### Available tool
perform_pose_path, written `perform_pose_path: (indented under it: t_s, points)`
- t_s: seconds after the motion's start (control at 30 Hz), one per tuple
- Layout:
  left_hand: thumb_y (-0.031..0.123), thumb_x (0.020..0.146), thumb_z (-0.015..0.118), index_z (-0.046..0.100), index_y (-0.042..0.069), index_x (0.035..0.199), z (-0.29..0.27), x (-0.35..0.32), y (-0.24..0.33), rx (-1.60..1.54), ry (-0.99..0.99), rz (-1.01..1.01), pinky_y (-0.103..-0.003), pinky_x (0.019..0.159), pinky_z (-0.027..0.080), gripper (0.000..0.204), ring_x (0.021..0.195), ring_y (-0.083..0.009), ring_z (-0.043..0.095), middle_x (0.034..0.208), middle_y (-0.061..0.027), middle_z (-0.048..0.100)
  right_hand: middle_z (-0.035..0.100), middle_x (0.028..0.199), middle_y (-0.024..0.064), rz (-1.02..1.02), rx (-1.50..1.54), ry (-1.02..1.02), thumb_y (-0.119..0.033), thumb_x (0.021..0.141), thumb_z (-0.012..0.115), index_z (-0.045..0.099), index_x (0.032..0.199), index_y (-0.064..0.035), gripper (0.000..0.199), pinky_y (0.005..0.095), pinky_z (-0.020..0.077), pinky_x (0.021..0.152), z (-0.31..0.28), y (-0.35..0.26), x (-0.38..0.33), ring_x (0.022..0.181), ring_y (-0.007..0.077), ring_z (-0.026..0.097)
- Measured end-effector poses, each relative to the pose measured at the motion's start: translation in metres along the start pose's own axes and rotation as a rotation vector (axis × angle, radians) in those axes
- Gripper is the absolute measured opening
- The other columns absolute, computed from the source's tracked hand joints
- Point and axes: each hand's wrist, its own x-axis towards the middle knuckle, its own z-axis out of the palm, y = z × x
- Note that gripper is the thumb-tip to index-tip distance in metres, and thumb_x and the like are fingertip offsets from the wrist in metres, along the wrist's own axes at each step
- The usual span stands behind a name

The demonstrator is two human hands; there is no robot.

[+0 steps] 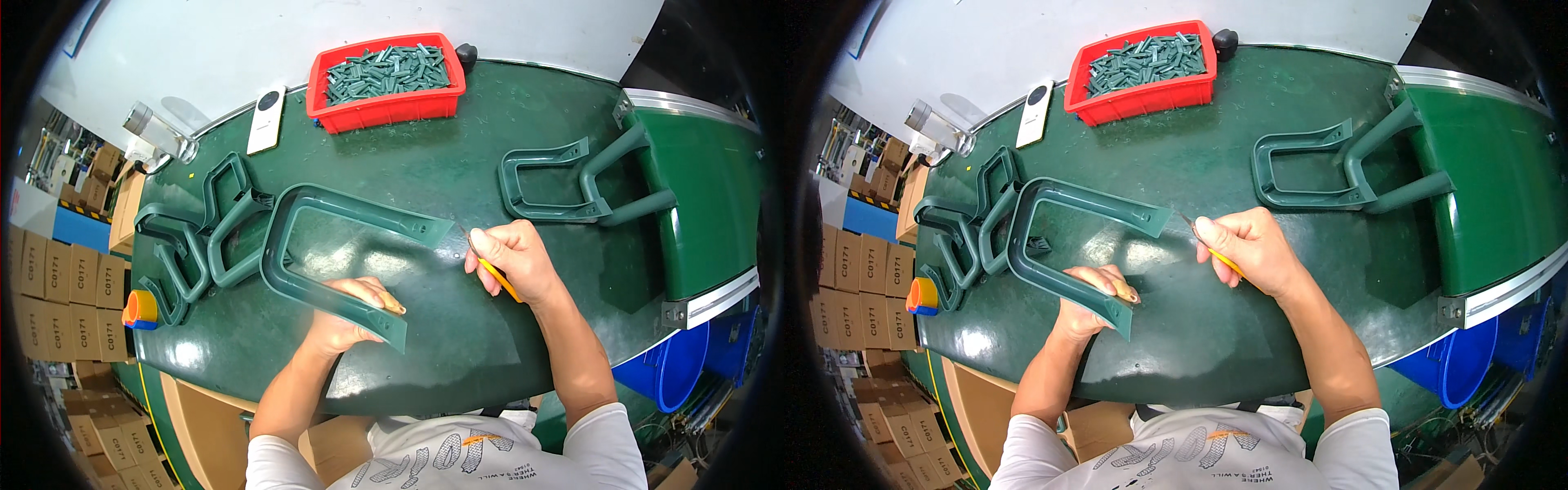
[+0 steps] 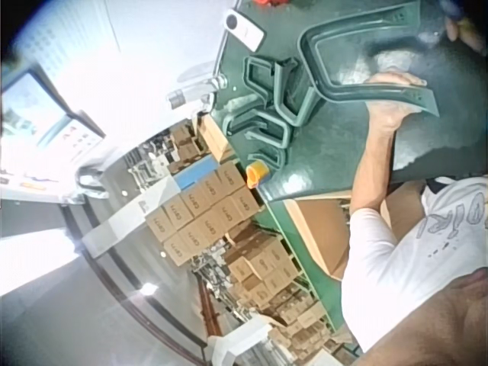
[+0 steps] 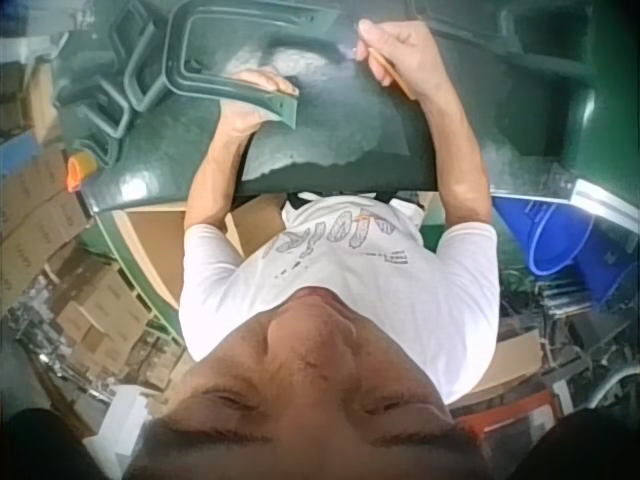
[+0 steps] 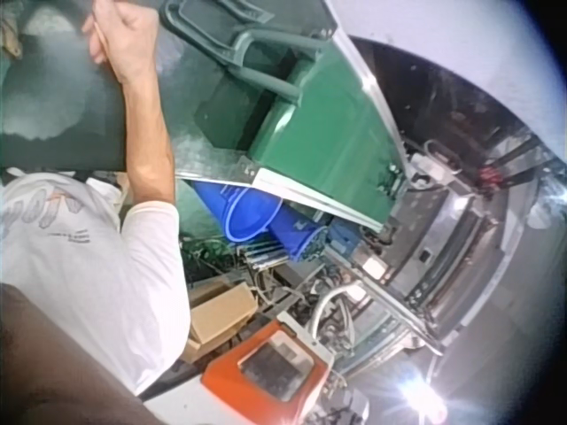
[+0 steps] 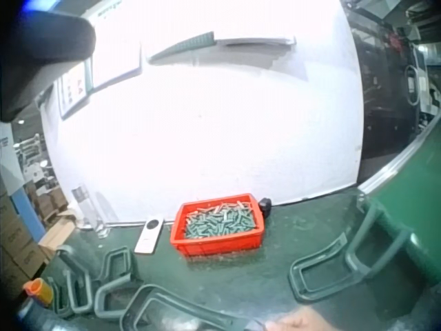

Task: The user is using a tool to clean the flash or excess plastic off green molded plastic parts and then placing them in a cardboard box.

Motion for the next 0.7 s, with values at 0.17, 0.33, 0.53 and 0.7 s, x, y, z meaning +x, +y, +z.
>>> perform_pose_path:
  t_s: [0.17,0.33,0.53,0.7]
  points:
    - [0.018,0.059,0.086,0.055,0.004,0.093,0.002,0.003,-0.002,-0.04,0.183,-0.05,-0.038,0.067,0.052,0.048,0.072,-0.0259,0.063,0.078,-0.0153,0.062,0.049,0.044,0.0001,-0.414,-0.7,-0.166,-0.029,0.089,0.059,0.06,0.056,-0.0027,0.042,0.0247,0.0356,0.04,0.005,0.017,0.006,0.039,0.0082,0.045]
    - [0.022,0.064,0.083,0.056,0.005,0.099,-0.007,0.003,-0.001,-0.366,0.231,-0.075,-0.038,0.07,0.049,0.048,0.08,-0.0247,0.062,0.087,-0.0126,0.063,0.048,0.045,-0.0004,-0.153,-0.26,0.126,-0.029,0.093,0.054,0.06,0.063,-0.0015,0.041,0.0235,0.0335,0.042,0.013,0.016,0.005,0.042,0.0062,0.042]
    - [0.019,0.075,0.074,0.057,0.009,0.113,-0.027,-0.003,-0.009,-0.708,0.189,-0.057,-0.037,0.077,0.045,0.043,0.093,-0.0245,0.06,0.098,-0.0132,0.061,0.048,0.048,-0.0011,-0.134,-0.289,0.187,-0.034,0.092,0.055,0.061,0.067,-0.0007,0.042,0.0237,0.0349,0.045,0.018,0.015,0.007,0.046,0.0053,0.044]
    - [0.022,0.073,0.076,0.057,0.007,0.11,-0.024,-0.002,-0.004,-0.683,0.207,-0.09,-0.031,0.073,0.046,0.044,0.09,-0.02,0.053,0.098,-0.0089,0.061,0.052,0.053,0.0022,-0.186,-0.393,0.142,-0.028,0.09,0.057,0.061,0.073,0.0003,0.033,0.0248,0.0359,0.046,0.023,0.018,0.005,0.049,0.0083,0.046]
